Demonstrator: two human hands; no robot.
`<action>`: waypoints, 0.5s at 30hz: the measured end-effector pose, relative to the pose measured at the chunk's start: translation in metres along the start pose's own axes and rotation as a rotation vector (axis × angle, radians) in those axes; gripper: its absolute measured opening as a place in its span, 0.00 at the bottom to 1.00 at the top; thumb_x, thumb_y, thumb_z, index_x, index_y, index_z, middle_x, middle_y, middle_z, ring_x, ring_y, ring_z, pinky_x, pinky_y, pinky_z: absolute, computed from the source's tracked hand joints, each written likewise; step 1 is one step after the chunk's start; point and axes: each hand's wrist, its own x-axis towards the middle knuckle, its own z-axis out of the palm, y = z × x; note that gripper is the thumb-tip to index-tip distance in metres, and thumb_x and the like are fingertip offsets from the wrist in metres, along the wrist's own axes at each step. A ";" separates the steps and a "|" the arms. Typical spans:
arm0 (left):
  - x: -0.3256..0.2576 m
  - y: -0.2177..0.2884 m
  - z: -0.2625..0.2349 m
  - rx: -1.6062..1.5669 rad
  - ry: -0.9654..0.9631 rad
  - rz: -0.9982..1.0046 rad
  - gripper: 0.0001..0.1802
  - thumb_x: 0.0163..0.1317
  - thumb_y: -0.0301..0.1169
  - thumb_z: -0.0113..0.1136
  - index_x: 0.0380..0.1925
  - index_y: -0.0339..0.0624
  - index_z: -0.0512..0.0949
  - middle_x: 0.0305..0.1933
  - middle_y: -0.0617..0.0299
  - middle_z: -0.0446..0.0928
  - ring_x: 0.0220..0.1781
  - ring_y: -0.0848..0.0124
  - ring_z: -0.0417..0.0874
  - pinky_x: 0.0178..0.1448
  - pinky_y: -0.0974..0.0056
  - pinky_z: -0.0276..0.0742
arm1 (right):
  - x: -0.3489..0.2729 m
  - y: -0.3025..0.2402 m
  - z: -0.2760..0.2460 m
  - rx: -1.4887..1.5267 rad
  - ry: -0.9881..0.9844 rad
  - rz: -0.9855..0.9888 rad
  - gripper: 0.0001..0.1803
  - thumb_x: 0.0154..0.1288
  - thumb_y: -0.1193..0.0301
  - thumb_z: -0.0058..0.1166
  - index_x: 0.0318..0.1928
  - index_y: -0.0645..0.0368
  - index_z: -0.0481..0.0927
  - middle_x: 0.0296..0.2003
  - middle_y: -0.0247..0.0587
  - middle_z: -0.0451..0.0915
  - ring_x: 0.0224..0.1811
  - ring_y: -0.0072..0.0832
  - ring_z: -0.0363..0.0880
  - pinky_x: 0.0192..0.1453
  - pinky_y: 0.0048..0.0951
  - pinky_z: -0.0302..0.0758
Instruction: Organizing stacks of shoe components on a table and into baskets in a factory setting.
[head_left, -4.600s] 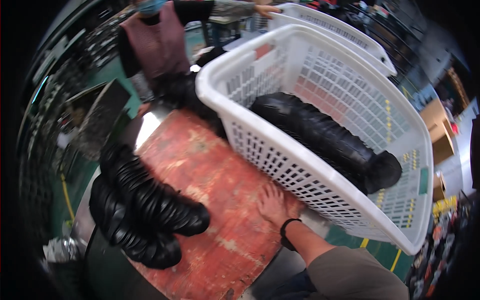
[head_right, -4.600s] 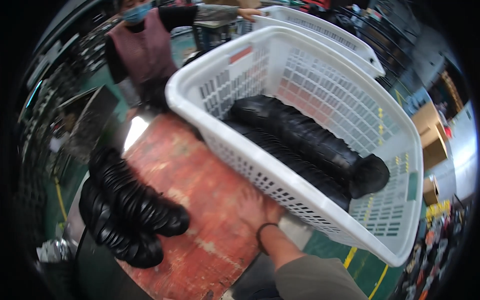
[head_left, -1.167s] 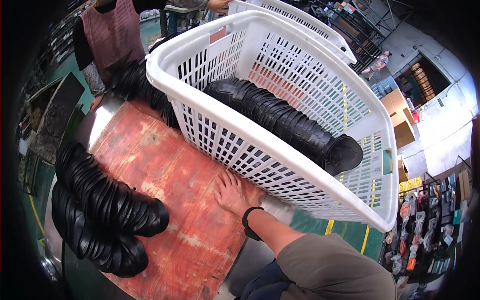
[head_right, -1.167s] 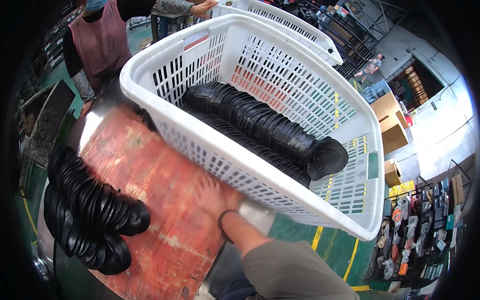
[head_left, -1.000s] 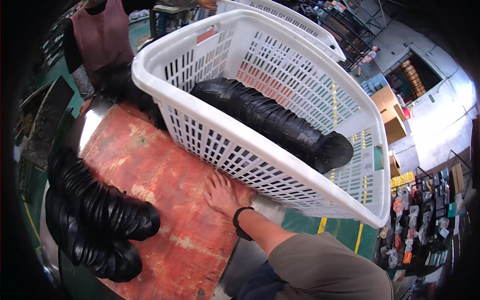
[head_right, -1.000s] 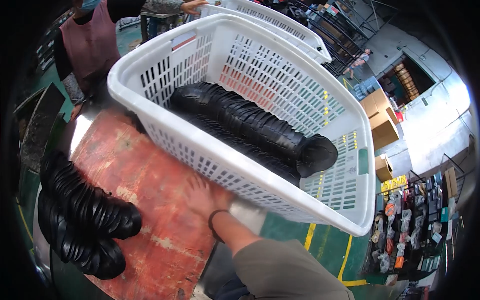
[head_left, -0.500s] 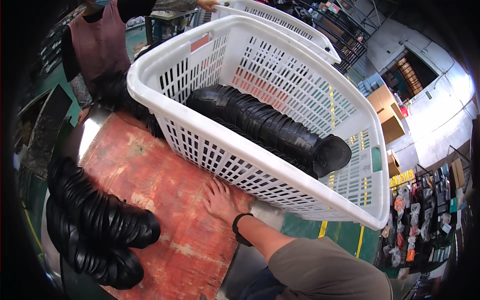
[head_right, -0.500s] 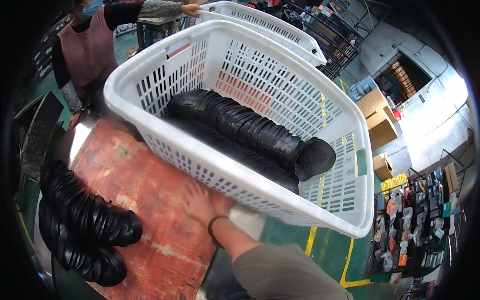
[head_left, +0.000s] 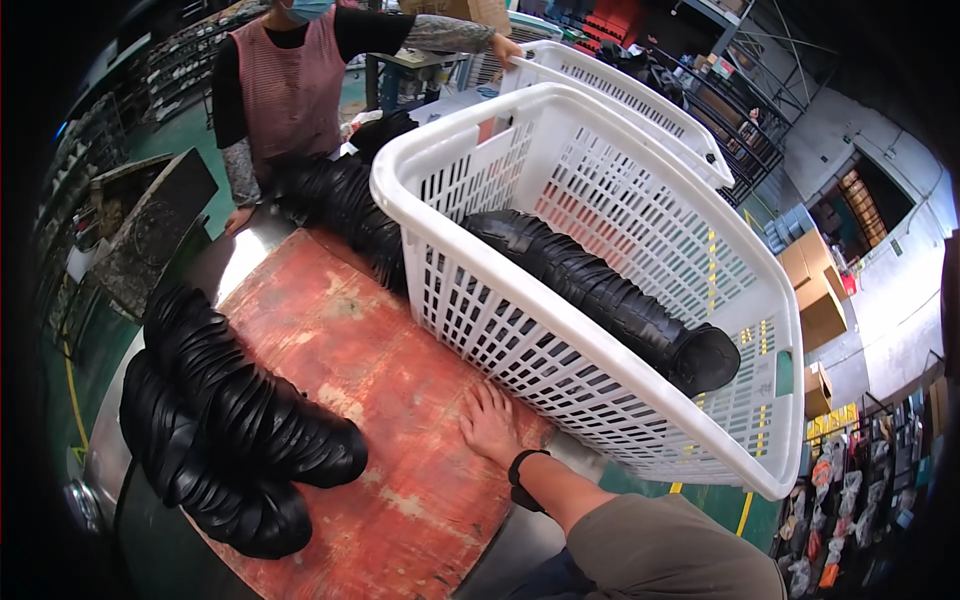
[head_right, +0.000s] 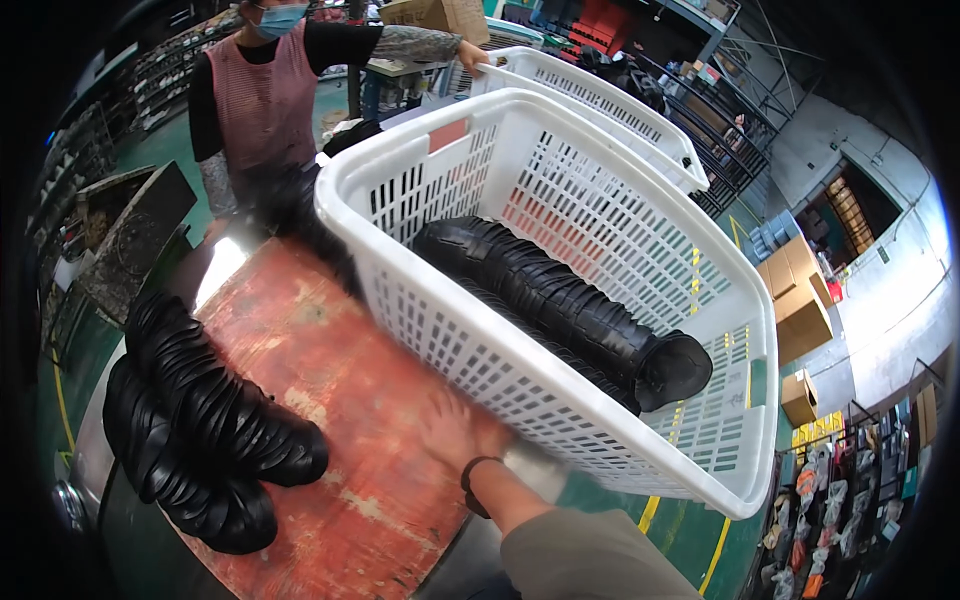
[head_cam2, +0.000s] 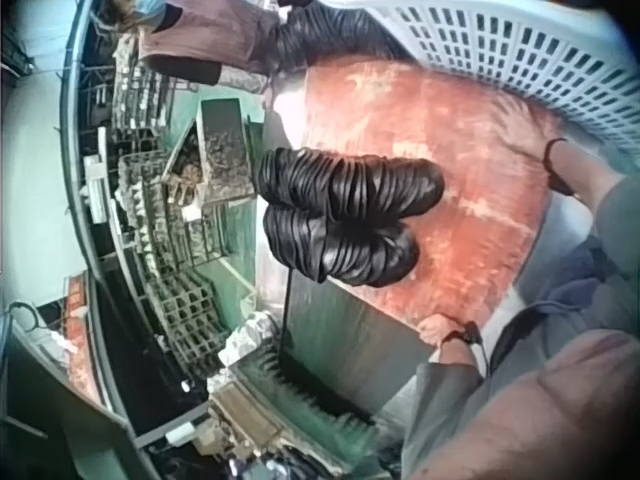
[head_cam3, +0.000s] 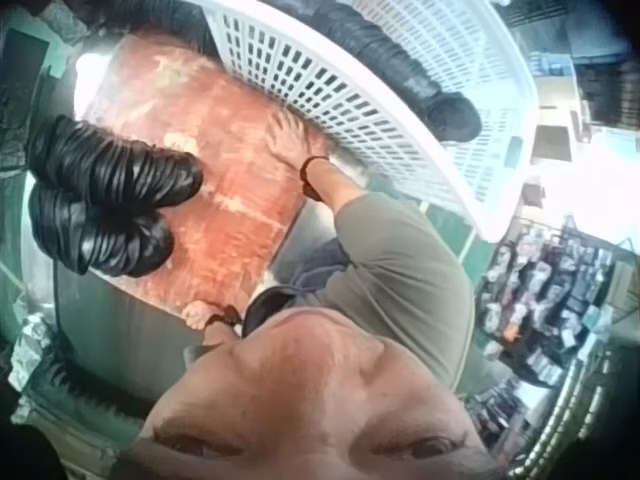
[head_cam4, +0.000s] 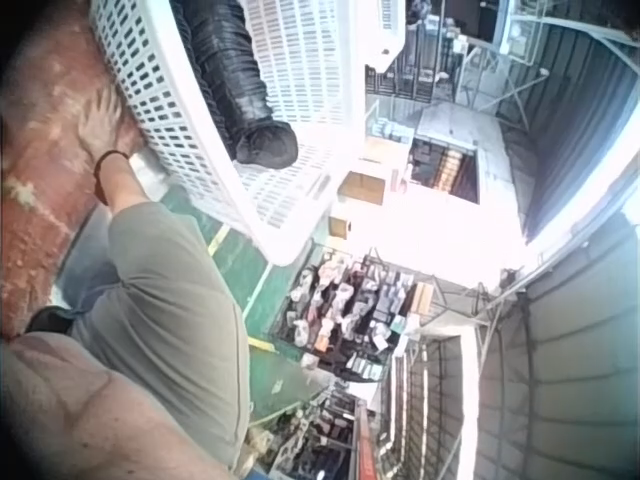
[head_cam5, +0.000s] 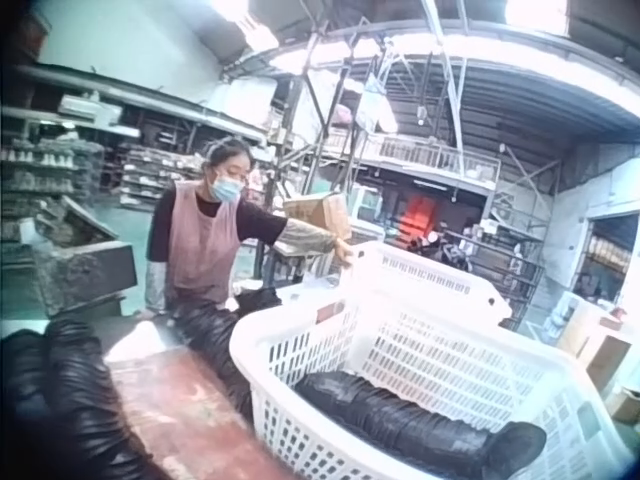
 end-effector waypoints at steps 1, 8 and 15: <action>0.007 -0.006 -0.028 0.040 -0.016 0.024 0.35 0.66 0.40 0.64 0.58 0.14 0.71 0.40 0.45 0.84 0.39 0.53 0.88 0.36 0.51 0.83 | -0.001 0.006 -0.001 -0.013 0.002 0.020 0.32 0.72 0.55 0.50 0.70 0.59 0.71 0.73 0.53 0.65 0.79 0.49 0.56 0.78 0.56 0.55; 0.005 -0.018 -0.015 -0.056 -0.467 0.212 0.44 0.63 0.43 0.69 0.64 0.12 0.64 0.45 0.43 0.84 0.46 0.53 0.88 0.44 0.51 0.85 | 0.002 -0.001 0.001 -0.052 -0.012 -0.021 0.32 0.72 0.55 0.50 0.72 0.56 0.70 0.74 0.53 0.63 0.79 0.49 0.55 0.79 0.56 0.55; 0.004 0.001 -0.007 -0.214 -0.515 0.114 0.45 0.63 0.43 0.69 0.66 0.14 0.63 0.47 0.41 0.84 0.47 0.53 0.88 0.46 0.49 0.85 | 0.002 0.014 -0.002 -0.080 -0.026 -0.004 0.33 0.73 0.54 0.49 0.73 0.55 0.68 0.75 0.52 0.61 0.80 0.50 0.53 0.79 0.58 0.53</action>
